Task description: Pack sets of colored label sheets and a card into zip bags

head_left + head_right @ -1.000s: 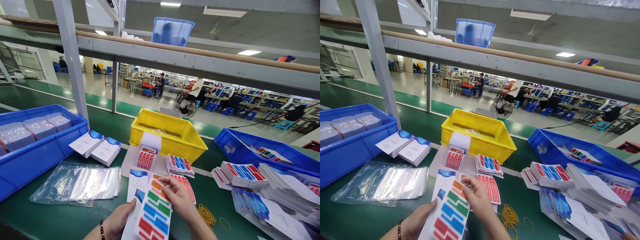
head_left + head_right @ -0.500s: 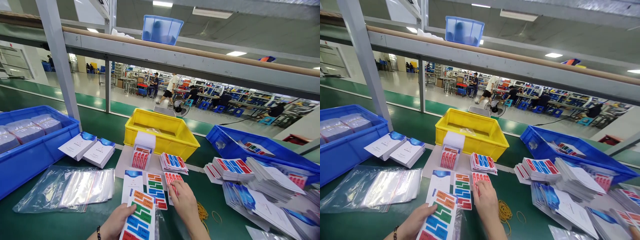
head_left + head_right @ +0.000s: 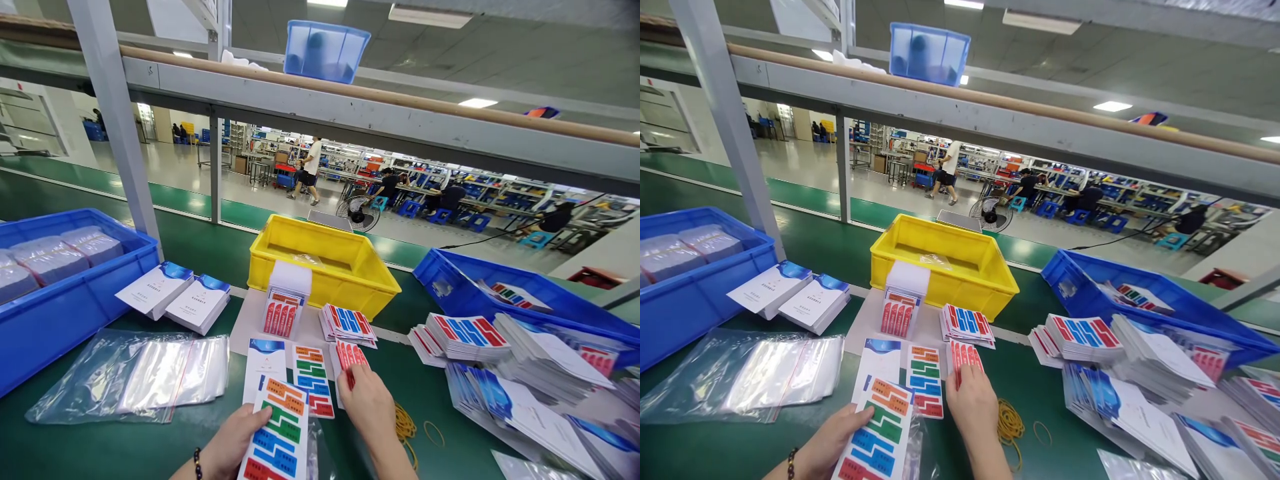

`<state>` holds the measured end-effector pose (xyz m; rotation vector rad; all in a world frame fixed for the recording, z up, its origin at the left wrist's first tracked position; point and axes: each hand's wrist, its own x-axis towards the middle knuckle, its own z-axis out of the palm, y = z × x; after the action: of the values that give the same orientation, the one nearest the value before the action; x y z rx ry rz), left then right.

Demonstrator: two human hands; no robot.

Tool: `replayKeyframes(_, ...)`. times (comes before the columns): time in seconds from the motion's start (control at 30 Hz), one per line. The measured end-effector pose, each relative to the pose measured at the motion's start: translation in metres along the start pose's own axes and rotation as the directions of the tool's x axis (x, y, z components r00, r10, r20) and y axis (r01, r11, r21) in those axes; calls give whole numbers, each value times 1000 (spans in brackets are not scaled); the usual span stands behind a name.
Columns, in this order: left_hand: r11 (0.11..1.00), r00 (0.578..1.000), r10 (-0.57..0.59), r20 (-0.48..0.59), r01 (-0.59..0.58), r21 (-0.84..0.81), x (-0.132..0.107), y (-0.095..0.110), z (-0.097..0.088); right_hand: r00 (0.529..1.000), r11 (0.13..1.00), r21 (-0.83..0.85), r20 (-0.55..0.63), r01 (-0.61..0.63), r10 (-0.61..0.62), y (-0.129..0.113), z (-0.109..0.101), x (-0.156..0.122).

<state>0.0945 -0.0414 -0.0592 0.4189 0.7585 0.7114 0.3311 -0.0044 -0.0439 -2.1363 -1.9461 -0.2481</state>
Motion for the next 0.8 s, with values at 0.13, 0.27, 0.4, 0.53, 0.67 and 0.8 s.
replayKeyframes(0.13, 1000, 1000, 4, -19, -4, -9, 2, 0, -2, 998, 999, 40, 63, 8, -10, 8, 2, -2)
replayKeyframes(0.27, 999, 998, 32, -50, -34, -34, 3, 1, -2, 996, 985, 156, -55, 77, -70, 20, 4, -4)
replayKeyframes(0.4, 998, 999, 27, -41, -29, -61, 0, 5, 4, 857, 898, 275, -483, 343, -179, 8, -12, -13)
replayKeyframes(0.53, 998, 996, 62, -67, -64, -20, 0, 5, 7, 697, 718, 280, -607, 638, -382, -38, -23, -33)
replayKeyframes(0.67, 960, 949, 247, -196, -212, 185, 1, 2, 3, 581, 562, 229, -554, 795, -596, -78, -7, -53)
replayKeyframes(0.8, 902, 908, 337, -251, -234, 362, 3, 3, -3, 542, 553, 175, -571, 814, -617, -89, 12, -60)
